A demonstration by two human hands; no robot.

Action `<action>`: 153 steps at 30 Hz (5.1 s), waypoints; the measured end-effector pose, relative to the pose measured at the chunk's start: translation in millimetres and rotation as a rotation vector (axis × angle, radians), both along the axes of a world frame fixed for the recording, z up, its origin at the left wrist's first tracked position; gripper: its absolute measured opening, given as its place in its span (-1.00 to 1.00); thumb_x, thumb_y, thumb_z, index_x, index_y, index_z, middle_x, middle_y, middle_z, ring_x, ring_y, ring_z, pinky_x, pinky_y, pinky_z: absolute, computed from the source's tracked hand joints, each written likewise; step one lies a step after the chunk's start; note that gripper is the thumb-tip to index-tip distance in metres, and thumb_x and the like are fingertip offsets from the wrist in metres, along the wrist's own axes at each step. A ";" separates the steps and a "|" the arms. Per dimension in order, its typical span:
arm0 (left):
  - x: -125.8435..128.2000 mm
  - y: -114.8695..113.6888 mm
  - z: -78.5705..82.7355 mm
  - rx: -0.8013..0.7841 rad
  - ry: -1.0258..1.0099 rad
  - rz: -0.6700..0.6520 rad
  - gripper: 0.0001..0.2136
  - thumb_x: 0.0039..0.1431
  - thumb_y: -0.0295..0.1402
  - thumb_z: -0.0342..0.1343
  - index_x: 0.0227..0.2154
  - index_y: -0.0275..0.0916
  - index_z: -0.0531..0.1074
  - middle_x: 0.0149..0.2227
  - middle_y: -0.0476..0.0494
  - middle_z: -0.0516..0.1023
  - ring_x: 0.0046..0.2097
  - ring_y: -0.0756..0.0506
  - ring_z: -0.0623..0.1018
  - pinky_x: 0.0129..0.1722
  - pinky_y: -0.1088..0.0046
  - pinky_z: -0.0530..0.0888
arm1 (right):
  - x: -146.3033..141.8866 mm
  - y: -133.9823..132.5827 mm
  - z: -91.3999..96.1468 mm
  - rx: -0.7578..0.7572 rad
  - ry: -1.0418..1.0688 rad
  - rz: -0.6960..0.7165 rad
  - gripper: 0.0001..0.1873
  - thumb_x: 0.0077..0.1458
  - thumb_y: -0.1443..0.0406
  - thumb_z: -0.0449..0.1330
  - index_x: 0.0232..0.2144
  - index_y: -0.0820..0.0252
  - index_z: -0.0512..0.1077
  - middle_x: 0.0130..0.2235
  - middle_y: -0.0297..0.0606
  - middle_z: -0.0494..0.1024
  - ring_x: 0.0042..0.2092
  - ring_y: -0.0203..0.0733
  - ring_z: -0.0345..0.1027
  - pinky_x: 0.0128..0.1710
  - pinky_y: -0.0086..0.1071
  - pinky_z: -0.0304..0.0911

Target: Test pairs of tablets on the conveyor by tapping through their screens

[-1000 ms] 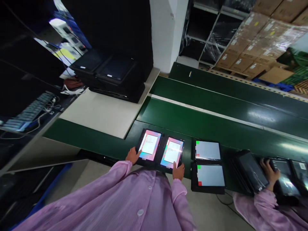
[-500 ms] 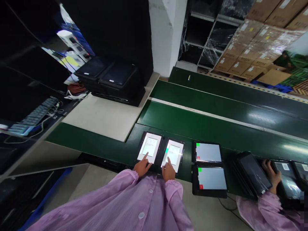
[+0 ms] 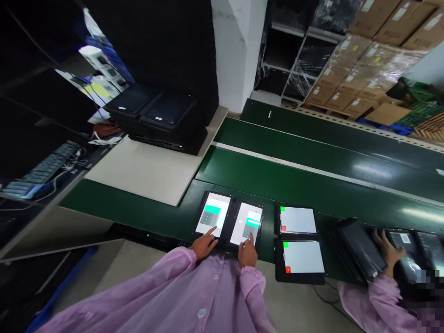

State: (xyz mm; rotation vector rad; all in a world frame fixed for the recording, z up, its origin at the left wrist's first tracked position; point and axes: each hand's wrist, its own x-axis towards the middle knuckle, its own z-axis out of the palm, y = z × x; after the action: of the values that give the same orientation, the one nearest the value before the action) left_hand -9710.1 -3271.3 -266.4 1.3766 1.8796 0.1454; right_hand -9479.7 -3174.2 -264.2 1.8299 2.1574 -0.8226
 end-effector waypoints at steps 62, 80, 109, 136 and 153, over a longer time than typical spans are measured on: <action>90.0 140.6 11.7 0.157 0.165 -0.579 -0.59 0.48 -0.32 -0.21 -0.13 -0.33 0.58 0.44 -0.41 0.26 -0.05 -0.23 0.66 -0.17 0.17 0.61 | 36.8 49.7 9.2 0.039 0.080 0.105 -0.80 0.38 0.33 0.05 -0.26 0.16 0.46 0.43 -0.09 0.25 0.03 -0.17 0.56 -0.06 -0.36 0.44; 95.7 139.9 12.6 0.077 0.166 -0.610 -0.67 0.40 -0.49 -0.10 -0.04 -0.36 0.57 0.42 -0.43 0.31 0.01 -0.25 0.63 -0.18 0.29 0.57 | 22.4 63.6 13.2 0.099 -0.024 0.219 -0.72 0.46 0.31 -0.02 -0.17 0.19 0.48 0.43 -0.02 0.25 0.03 -0.15 0.55 -0.06 -0.35 0.45; 32.5 61.7 8.8 0.155 0.125 -0.186 -0.62 0.50 -0.29 -0.21 -0.18 -0.25 0.54 0.47 -0.28 0.24 0.04 -0.18 0.64 -0.02 0.20 0.62 | 4.2 51.7 1.9 0.075 -0.092 0.249 -0.73 0.45 0.31 -0.01 -0.21 0.20 0.47 0.45 -0.02 0.20 -0.13 -0.23 0.58 -0.19 -0.39 0.42; -45.9 44.3 -3.7 0.216 0.114 -0.003 -0.65 0.49 -0.27 -0.16 -0.26 -0.22 0.52 0.41 -0.22 0.34 0.22 -0.15 0.54 0.23 0.25 0.50 | -49.9 15.3 -3.3 0.080 0.073 0.254 -0.75 0.45 0.31 -0.02 -0.20 0.15 0.45 0.43 -0.10 0.25 0.07 -0.17 0.55 -0.03 -0.36 0.44; -49.3 75.0 1.8 0.089 0.165 -0.341 -0.63 0.41 -0.42 -0.14 -0.13 -0.36 0.62 0.43 -0.43 0.28 0.00 -0.26 0.63 -0.12 0.13 0.60 | -130.7 29.2 6.1 0.030 -0.023 0.476 -0.68 0.42 0.37 -0.05 -0.09 0.20 0.52 0.45 -0.12 0.21 -0.04 -0.13 0.57 -0.12 -0.32 0.46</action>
State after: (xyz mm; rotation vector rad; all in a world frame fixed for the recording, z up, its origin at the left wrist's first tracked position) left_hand -9759.4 -3196.3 -264.6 1.7945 1.7543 -0.0578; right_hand -9610.5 -3144.9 -258.1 1.2387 2.4488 -0.6553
